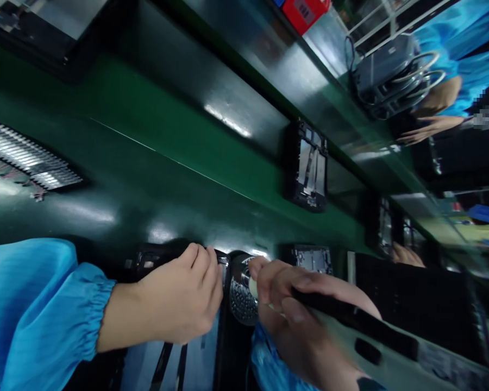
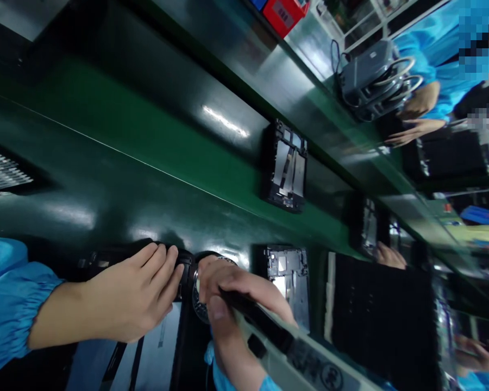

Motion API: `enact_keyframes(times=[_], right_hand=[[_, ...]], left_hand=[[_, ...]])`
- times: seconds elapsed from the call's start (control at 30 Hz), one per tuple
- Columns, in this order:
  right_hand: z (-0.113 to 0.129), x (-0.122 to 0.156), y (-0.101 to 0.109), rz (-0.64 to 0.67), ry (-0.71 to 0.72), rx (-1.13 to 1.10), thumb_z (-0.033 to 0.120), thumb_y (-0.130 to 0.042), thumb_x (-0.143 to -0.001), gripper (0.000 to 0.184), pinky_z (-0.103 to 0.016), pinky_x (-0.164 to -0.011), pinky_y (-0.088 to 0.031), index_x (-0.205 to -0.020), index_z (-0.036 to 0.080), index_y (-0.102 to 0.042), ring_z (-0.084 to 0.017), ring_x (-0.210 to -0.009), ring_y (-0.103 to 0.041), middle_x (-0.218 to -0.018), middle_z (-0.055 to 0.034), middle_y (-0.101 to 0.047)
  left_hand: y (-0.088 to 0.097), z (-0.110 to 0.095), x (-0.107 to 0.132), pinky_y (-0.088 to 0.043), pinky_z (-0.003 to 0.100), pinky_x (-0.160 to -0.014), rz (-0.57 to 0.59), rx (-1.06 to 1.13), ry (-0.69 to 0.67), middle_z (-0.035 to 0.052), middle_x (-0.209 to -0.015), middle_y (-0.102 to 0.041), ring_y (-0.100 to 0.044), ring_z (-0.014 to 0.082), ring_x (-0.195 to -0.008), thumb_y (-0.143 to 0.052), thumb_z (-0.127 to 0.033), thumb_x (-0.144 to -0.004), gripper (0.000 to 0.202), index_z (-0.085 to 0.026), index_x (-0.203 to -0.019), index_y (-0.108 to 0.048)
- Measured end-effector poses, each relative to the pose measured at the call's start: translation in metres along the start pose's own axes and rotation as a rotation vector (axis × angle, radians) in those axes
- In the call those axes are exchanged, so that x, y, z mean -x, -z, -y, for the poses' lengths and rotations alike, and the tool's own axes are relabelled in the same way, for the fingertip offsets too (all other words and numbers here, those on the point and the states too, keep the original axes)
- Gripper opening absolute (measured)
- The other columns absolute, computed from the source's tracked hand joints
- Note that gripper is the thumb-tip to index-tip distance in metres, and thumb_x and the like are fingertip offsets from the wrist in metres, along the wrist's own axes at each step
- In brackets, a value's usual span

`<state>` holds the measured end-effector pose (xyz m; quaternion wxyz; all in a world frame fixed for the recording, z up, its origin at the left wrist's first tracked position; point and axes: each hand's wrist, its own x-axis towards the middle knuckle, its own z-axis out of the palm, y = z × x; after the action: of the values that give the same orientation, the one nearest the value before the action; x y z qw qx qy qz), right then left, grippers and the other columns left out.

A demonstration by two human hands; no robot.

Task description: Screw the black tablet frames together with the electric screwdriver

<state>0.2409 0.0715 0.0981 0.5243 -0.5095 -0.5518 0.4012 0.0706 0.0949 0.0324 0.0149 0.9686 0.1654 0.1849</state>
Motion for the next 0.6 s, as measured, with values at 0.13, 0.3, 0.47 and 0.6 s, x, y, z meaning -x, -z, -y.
enact_keyframes(times=[0.13,0.3,0.47,0.6], right_hand=[[-0.002,-0.002,-0.003,-0.026,0.055,-0.021,0.008,-0.065,-0.083,0.025,-0.043,-0.073,-0.056,-0.100,0.025,-0.071,-0.014,-0.058,-0.058,-0.064,0.0035,-0.060],[-0.001,0.003,0.013,-0.079,0.030,-0.041,0.009,-0.062,-0.084,0.031,-0.041,-0.071,-0.055,-0.106,0.028,-0.071,-0.014,-0.059,-0.057,-0.062,0.0046,-0.058],[-0.013,0.013,0.031,-0.151,0.084,-0.046,0.013,-0.062,-0.083,0.030,-0.038,-0.067,-0.052,-0.107,0.028,-0.071,-0.013,-0.057,-0.055,-0.060,0.0053,-0.056],[-0.023,0.011,0.028,-0.169,0.129,-0.078,0.012,-0.061,-0.083,0.030,-0.035,-0.062,-0.050,-0.108,0.026,-0.071,-0.012,-0.056,-0.053,-0.061,0.0053,-0.054]], left_hand=[[-0.001,-0.001,0.001,-0.053,0.051,-0.078,0.011,-0.006,0.002,0.0316,-0.116,-0.069,-0.071,0.0411,-0.097,-0.051,-0.030,-0.092,0.046,0.002,-0.120,-0.067],[-0.002,0.000,0.001,-0.054,0.052,-0.080,0.001,-0.018,0.015,0.0310,-0.117,-0.070,-0.071,0.0410,-0.096,-0.056,-0.036,-0.090,0.050,0.002,-0.122,-0.067],[-0.003,0.001,0.002,-0.053,0.052,-0.083,0.004,0.005,0.005,0.0319,-0.117,-0.069,-0.071,0.0430,-0.098,-0.059,-0.039,-0.089,0.053,0.002,-0.122,-0.066],[-0.003,0.001,0.003,-0.052,0.054,-0.086,0.020,0.010,0.006,0.0327,-0.120,-0.068,-0.070,0.0443,-0.103,-0.056,-0.038,-0.092,0.052,0.003,-0.123,-0.064]])
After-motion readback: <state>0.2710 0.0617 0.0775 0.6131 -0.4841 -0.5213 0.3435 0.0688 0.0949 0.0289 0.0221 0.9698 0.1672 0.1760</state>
